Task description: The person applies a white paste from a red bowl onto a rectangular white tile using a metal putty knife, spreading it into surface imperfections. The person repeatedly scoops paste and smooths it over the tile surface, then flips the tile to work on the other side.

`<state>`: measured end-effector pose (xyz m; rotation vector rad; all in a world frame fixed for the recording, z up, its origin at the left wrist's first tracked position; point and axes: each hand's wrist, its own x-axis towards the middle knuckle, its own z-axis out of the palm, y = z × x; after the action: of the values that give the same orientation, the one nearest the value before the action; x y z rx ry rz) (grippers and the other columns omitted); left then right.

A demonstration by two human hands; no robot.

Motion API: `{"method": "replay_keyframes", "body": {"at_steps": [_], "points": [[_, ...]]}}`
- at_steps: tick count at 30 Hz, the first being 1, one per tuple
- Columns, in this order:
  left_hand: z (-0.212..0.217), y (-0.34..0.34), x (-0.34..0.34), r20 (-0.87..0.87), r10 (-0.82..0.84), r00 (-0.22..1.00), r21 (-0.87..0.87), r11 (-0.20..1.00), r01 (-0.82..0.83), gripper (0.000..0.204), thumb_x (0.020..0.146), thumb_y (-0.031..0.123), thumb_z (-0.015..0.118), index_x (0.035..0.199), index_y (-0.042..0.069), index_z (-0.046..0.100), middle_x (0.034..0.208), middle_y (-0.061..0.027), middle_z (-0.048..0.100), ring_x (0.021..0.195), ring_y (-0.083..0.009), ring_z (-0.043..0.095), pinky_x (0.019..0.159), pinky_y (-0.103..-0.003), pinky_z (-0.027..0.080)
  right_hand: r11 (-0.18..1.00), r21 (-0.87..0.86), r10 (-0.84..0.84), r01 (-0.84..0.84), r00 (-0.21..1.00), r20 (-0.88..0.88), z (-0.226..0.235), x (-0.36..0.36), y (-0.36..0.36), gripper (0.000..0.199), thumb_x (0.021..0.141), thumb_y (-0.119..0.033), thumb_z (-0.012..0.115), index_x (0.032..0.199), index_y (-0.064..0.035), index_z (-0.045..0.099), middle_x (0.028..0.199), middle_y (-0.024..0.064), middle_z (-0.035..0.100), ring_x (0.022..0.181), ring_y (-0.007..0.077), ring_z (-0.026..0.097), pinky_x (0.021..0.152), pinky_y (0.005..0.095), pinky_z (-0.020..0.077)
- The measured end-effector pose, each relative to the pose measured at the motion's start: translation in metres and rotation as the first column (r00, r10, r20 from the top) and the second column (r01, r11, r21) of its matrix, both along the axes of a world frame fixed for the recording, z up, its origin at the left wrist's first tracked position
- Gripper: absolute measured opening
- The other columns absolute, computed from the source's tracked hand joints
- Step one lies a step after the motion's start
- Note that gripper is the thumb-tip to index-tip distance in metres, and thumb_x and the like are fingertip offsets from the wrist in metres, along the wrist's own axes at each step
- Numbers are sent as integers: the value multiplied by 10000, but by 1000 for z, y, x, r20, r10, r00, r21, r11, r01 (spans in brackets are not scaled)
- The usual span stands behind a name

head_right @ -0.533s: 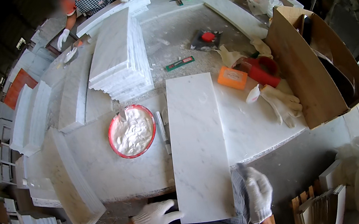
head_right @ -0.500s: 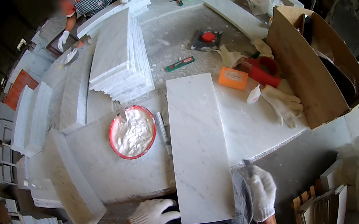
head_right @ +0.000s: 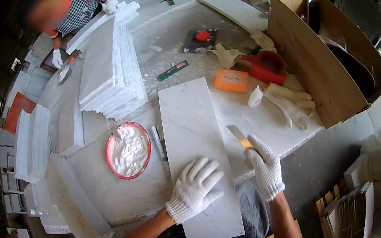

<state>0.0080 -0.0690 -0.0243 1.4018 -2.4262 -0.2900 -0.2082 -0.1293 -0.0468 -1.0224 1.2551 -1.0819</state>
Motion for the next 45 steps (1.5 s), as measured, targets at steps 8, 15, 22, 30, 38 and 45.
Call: {"method": "replay_keyframes", "body": {"at_steps": [8,15,22,30,38,45], "points": [[-7,-5,-1,-53,44,998,-27,999,-45,435,837,357,715,1203,133,641,1346,-64,550,1317,-277,470,1114,-479,374,941,-177,242,-290,938,-250,-18,35,-101,311,936,-59,583,1233,-15,665,929,60,680,760,111,578,726,265,493],[-4,-5,-1,-49,55,997,4,998,-55,392,871,351,689,1190,126,650,1329,-65,563,1306,-271,481,1110,-473,379,852,-252,331,-459,845,-421,-30,48,-136,274,937,-46,565,1181,-10,686,943,60,654,786,130,587,738,286,502],[-5,-6,0,-54,61,997,18,998,-60,385,877,349,683,1189,125,654,1334,-63,562,1305,-271,481,1115,-468,370,833,-204,378,-514,799,-468,-16,52,-138,251,920,-59,564,1125,-34,706,1050,124,692,943,257,630,868,345,499],[-3,-7,0,-37,53,998,9,999,-53,366,872,340,689,1169,129,663,1322,-58,567,1299,-267,485,1109,-465,377,748,-384,260,-541,771,-581,-24,54,-138,252,916,-28,579,1133,-37,707,993,124,694,946,270,642,879,339,500],[-3,-9,0,-42,55,998,21,998,-54,362,869,336,690,1164,128,663,1315,-57,567,1292,-266,488,1104,-464,384,742,-421,165,-521,752,-639,-25,56,-128,288,910,-51,567,1155,-113,706,973,171,657,944,367,633,849,404,510],[-1,-9,1,-30,54,998,11,999,-53,355,873,337,685,1161,130,662,1303,-61,571,1288,-261,490,1108,-460,379,793,-356,165,-495,737,-656,-16,57,-113,323,884,-4,561,1166,-82,697,965,178,663,928,375,612,847,407,499]]}}
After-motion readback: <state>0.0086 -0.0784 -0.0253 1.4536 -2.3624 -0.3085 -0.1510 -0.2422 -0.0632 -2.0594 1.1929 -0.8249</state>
